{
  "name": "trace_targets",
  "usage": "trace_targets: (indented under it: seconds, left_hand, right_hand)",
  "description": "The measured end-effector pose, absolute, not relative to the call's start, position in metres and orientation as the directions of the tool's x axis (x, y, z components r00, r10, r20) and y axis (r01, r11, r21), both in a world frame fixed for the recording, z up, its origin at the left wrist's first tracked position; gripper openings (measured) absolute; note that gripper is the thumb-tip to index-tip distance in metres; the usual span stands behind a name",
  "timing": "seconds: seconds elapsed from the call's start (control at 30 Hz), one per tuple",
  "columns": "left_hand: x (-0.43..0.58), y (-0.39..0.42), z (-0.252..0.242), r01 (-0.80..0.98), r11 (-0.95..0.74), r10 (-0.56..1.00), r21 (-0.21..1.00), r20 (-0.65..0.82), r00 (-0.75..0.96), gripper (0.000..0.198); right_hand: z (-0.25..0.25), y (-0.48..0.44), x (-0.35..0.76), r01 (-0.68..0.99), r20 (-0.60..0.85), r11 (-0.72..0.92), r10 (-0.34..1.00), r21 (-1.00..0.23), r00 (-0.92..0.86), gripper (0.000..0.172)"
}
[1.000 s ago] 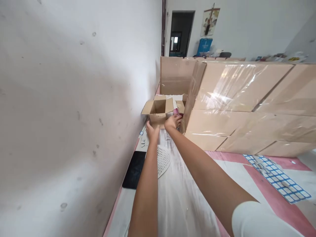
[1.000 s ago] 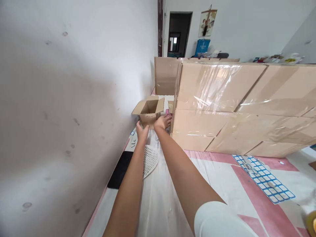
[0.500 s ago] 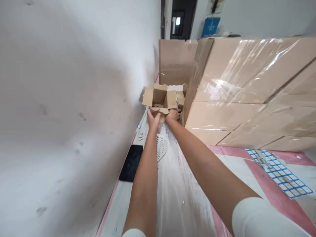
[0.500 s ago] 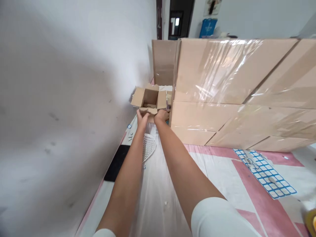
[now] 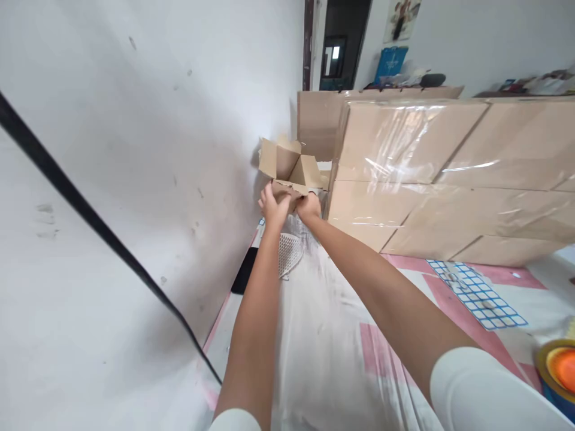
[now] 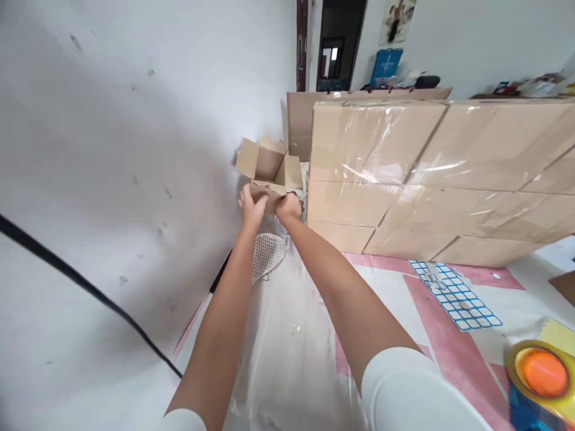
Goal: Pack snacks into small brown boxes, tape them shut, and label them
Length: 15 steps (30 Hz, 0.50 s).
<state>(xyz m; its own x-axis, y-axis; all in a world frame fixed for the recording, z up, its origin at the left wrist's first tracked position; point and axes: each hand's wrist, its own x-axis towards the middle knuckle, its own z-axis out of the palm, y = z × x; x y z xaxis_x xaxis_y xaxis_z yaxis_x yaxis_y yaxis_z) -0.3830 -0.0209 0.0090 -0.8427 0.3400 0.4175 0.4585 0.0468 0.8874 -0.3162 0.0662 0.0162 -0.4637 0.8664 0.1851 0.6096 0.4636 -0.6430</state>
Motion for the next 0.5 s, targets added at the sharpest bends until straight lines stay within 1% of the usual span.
trace_targets:
  seconds: [0.1, 0.13, 0.17, 0.23, 0.3, 0.37, 0.43, 0.5]
  left_hand:
    - [-0.367, -0.058, 0.032, 0.509, 0.053, 0.314, 0.859, 0.469, -0.825, 0.033]
    - [-0.358, -0.071, 0.039, 0.528, 0.05, 0.307, 0.848, 0.49, -0.816, 0.026]
    - [-0.347, -0.086, 0.044, 0.547, 0.046, 0.301, 0.836, 0.51, -0.806, 0.025]
    - [-0.32, -0.114, 0.049, 0.583, 0.04, 0.27, 0.811, 0.553, -0.788, 0.035]
    - [-0.285, -0.143, 0.045, 0.614, 0.023, 0.213, 0.789, 0.596, -0.774, 0.046]
    - [-0.247, -0.17, 0.034, 0.621, -0.019, 0.147, 0.783, 0.617, -0.773, 0.05]
    - [-0.209, -0.194, 0.019, 0.603, -0.073, 0.083, 0.794, 0.607, -0.79, 0.048]
    - [-0.174, -0.211, 0.004, 0.57, -0.136, 0.012, 0.81, 0.576, -0.817, 0.04]
  right_hand:
    - [0.027, 0.038, -0.29, 0.575, 0.209, 0.504, 0.839, -0.645, -0.502, 0.035]
    - [0.029, 0.027, -0.278, 0.547, 0.227, 0.537, 0.815, -0.642, -0.534, 0.034]
    - [0.031, 0.017, -0.265, 0.515, 0.244, 0.572, 0.785, -0.639, -0.57, 0.033]
    - [0.031, -0.006, -0.235, 0.45, 0.27, 0.633, 0.721, -0.63, -0.638, 0.029]
    - [0.027, -0.03, -0.2, 0.39, 0.289, 0.68, 0.661, -0.621, -0.692, 0.026]
    - [0.022, -0.053, -0.162, 0.344, 0.3, 0.709, 0.615, -0.616, -0.729, 0.025]
    - [0.014, -0.076, -0.121, 0.29, 0.305, 0.718, 0.576, -0.633, -0.759, 0.025]
    - [0.007, -0.095, -0.079, 0.245, 0.296, 0.704, 0.552, -0.667, -0.78, 0.029]
